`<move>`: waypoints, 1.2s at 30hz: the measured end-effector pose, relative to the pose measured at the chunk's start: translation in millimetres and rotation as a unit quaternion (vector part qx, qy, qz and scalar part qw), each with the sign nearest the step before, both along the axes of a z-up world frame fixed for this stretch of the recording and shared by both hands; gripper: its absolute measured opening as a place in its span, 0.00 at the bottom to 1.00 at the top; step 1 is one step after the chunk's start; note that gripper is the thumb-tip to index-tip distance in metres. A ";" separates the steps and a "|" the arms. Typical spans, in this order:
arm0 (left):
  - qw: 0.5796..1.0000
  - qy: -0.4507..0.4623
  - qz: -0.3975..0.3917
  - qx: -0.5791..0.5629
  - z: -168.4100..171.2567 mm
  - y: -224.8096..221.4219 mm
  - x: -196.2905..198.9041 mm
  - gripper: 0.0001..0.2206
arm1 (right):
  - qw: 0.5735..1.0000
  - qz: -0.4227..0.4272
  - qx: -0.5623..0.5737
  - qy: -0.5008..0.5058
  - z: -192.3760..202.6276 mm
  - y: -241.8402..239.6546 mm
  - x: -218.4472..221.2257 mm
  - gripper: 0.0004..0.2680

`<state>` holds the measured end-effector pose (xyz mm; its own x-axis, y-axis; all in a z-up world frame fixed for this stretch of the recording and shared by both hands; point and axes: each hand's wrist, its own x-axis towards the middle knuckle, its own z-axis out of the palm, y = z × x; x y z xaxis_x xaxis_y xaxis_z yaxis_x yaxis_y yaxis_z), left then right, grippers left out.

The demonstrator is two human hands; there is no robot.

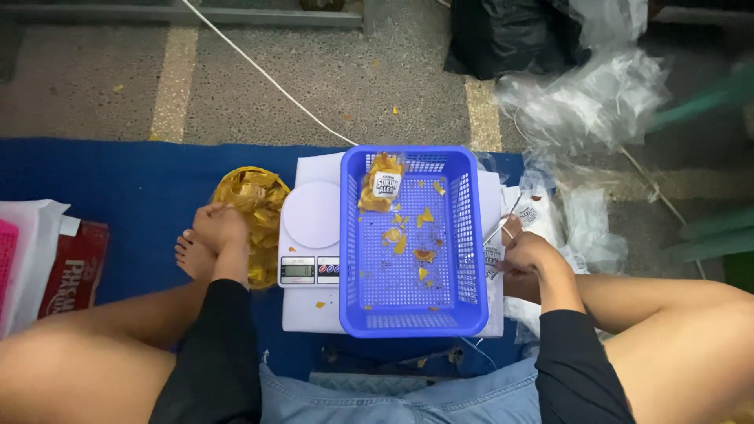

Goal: The person is manually packing chips from a blue basket into small plastic bags, then weighing each bag on a digital scale.

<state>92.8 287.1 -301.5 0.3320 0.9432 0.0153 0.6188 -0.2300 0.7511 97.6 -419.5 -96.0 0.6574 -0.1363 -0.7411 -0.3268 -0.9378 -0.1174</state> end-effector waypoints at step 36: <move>0.938 0.260 -0.104 0.203 117.1 -61.8 -76.7 0.19 | 0.996 -0.075 0.042 -0.021 40.5 8.4 12.7 0.07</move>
